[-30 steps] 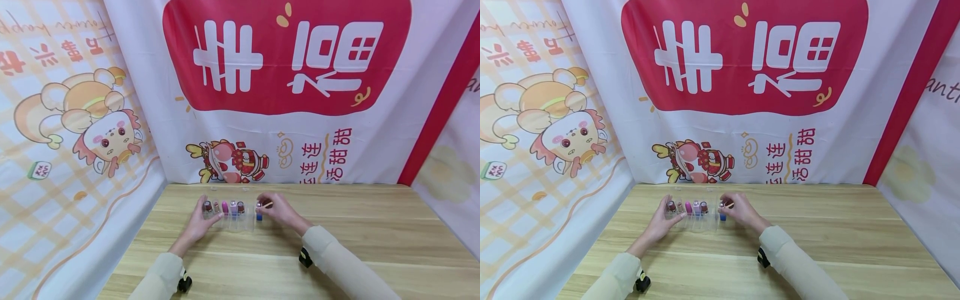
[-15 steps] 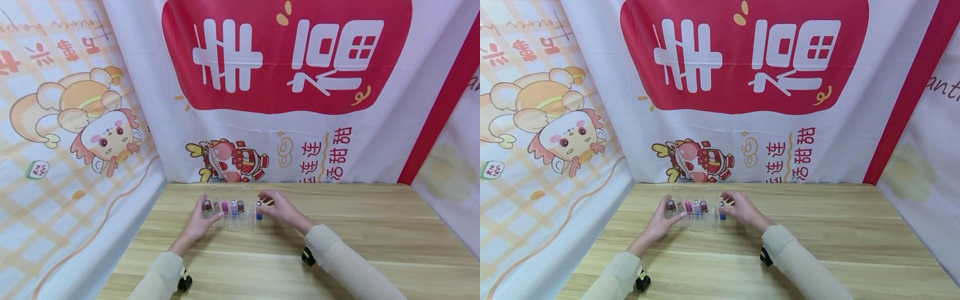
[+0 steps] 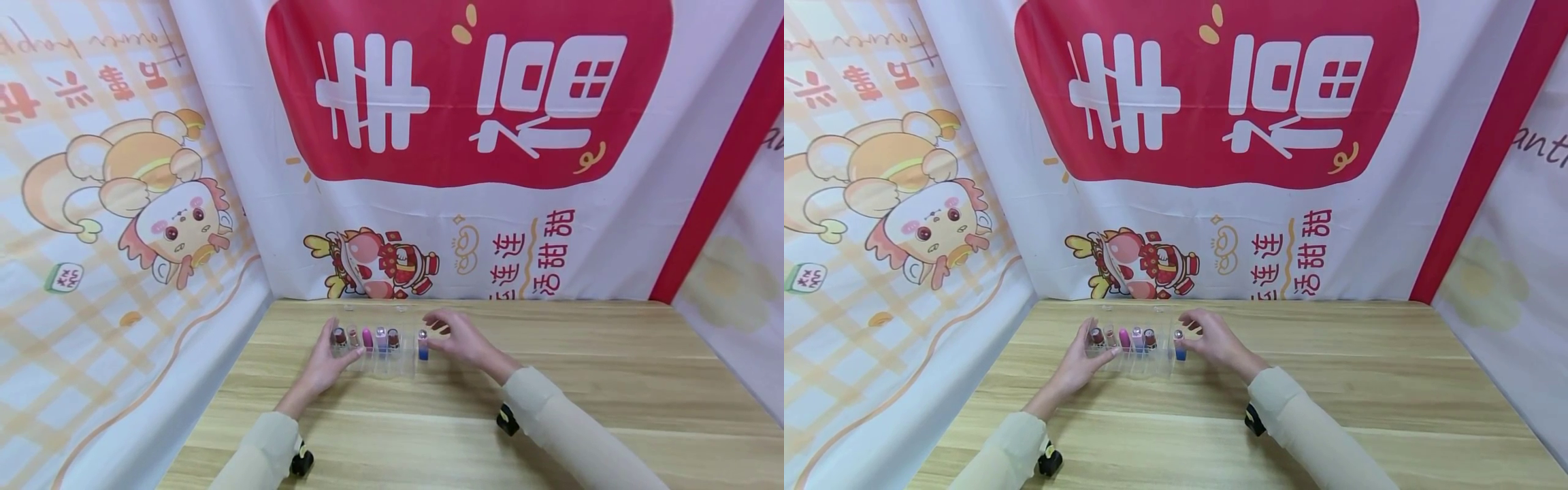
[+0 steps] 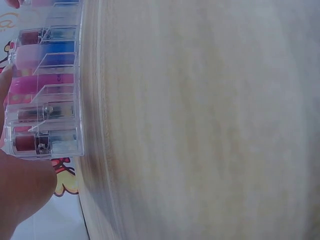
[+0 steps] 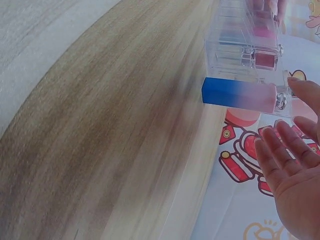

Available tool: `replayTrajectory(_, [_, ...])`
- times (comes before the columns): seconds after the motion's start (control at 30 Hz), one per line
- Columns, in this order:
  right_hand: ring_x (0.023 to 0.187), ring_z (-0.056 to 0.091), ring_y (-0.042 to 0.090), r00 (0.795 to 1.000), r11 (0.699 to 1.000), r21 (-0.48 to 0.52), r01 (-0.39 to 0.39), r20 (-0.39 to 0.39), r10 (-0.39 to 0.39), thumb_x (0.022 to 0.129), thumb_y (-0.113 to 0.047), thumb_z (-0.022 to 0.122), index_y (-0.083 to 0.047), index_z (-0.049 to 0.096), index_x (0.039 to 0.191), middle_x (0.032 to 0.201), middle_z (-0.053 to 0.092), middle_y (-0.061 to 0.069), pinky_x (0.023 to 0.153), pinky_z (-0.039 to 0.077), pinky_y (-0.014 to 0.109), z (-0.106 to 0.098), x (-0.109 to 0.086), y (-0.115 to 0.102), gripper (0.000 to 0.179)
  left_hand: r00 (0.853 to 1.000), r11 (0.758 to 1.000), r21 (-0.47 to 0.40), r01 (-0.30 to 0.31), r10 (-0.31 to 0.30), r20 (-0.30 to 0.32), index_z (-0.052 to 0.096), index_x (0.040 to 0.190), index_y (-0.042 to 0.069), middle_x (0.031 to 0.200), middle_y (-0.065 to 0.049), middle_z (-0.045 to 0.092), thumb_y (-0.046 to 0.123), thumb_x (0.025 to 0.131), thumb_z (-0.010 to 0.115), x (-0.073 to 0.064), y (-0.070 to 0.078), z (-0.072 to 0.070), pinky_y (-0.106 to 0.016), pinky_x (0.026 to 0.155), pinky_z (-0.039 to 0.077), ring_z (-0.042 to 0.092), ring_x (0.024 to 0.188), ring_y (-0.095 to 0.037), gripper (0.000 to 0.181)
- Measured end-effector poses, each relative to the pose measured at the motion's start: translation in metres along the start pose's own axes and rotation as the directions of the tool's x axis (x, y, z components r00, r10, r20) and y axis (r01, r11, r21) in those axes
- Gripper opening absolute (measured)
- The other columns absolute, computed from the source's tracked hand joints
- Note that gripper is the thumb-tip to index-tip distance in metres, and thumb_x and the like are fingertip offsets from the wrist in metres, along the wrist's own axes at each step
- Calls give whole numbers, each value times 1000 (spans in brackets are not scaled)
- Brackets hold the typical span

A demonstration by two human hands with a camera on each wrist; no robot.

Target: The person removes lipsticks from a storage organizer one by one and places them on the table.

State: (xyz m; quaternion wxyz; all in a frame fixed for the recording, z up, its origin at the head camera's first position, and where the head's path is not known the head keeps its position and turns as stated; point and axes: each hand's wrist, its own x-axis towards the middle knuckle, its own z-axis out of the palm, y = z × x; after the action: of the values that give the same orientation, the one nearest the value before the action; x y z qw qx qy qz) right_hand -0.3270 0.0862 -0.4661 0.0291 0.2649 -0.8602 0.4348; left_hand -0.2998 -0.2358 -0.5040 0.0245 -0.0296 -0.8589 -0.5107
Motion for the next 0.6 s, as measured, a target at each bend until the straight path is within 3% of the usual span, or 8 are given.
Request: replayTrajectory(0.6, [110,66,34,1000,999,-41,16,14,-15,85,-19,85,-5,66,127,123,69,16,98,57,50,-6,-3,-9,48,1000,1000,1,-12,12,-11,8,165,14,169,-16,18,42,85,82,-1,1,0,-55,125,19,20,154,-39,112])
